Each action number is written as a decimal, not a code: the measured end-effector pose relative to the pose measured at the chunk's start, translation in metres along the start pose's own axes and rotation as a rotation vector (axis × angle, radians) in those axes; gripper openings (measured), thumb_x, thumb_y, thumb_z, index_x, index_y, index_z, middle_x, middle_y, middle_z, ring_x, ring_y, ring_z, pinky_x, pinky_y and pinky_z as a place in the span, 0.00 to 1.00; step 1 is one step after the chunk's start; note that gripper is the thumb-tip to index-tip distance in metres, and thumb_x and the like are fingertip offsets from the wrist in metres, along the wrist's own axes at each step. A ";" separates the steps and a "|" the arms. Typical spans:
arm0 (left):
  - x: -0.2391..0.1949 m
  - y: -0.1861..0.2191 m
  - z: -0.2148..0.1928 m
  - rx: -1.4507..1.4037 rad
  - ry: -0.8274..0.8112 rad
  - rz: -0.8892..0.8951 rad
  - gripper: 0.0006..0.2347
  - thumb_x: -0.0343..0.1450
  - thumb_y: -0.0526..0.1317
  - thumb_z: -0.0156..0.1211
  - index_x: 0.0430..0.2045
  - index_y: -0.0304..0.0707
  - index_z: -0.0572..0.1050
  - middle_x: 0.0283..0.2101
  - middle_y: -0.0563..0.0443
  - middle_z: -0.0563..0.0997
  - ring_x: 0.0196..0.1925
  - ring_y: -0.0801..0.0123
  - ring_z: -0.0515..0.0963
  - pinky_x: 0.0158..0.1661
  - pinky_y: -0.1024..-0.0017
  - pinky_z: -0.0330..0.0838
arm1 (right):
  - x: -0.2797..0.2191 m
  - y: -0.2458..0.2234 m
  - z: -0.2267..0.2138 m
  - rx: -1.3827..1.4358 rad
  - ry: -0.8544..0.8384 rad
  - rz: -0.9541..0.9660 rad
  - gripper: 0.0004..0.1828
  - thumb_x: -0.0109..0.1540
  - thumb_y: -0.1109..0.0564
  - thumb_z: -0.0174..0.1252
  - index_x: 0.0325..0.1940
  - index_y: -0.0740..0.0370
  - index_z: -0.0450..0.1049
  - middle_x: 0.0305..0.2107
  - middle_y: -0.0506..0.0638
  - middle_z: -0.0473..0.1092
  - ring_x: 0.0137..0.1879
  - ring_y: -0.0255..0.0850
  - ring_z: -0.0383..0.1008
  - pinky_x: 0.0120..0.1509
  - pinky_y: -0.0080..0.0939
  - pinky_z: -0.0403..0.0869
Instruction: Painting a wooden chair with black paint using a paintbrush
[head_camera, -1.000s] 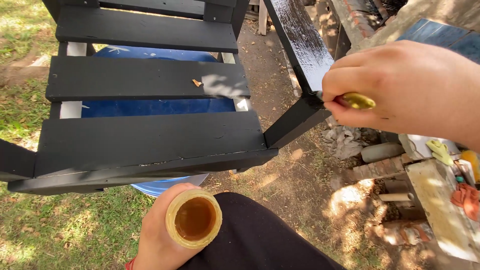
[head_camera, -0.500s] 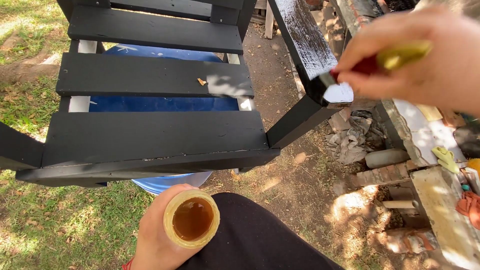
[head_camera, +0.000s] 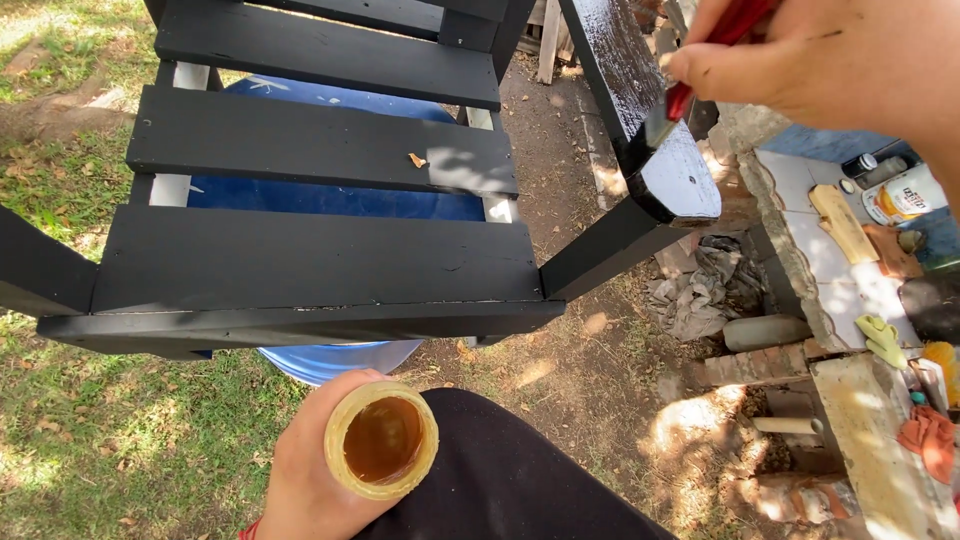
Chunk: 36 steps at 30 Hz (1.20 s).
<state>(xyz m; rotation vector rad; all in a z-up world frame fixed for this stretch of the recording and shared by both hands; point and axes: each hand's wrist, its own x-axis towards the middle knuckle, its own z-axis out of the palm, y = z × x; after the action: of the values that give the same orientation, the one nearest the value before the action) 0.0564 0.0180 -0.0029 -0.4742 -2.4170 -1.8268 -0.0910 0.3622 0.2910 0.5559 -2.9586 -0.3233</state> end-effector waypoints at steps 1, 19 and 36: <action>0.000 -0.001 0.000 0.015 -0.007 -0.012 0.33 0.47 0.45 0.82 0.47 0.46 0.75 0.50 0.56 0.82 0.52 0.68 0.82 0.51 0.71 0.73 | 0.003 -0.018 -0.007 -0.005 -0.040 0.012 0.11 0.72 0.52 0.60 0.41 0.62 0.78 0.30 0.53 0.73 0.33 0.47 0.72 0.38 0.46 0.73; 0.001 0.002 -0.003 -0.033 -0.016 -0.115 0.34 0.45 0.44 0.83 0.47 0.48 0.76 0.50 0.58 0.83 0.52 0.69 0.83 0.51 0.71 0.74 | 0.030 -0.067 -0.024 -0.315 -0.478 0.185 0.16 0.62 0.45 0.53 0.25 0.54 0.76 0.16 0.43 0.74 0.23 0.36 0.69 0.33 0.35 0.68; 0.002 0.002 -0.005 -0.077 0.019 -0.069 0.32 0.47 0.44 0.81 0.46 0.46 0.76 0.49 0.56 0.83 0.50 0.68 0.83 0.50 0.70 0.74 | 0.038 -0.036 -0.007 -0.234 -0.125 0.122 0.13 0.67 0.44 0.59 0.33 0.48 0.80 0.29 0.39 0.76 0.33 0.38 0.74 0.41 0.41 0.73</action>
<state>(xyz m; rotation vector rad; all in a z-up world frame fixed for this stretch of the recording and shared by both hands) 0.0547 0.0139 0.0010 -0.3811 -2.3866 -1.9484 -0.1130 0.3137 0.2927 0.3365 -2.9949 -0.7031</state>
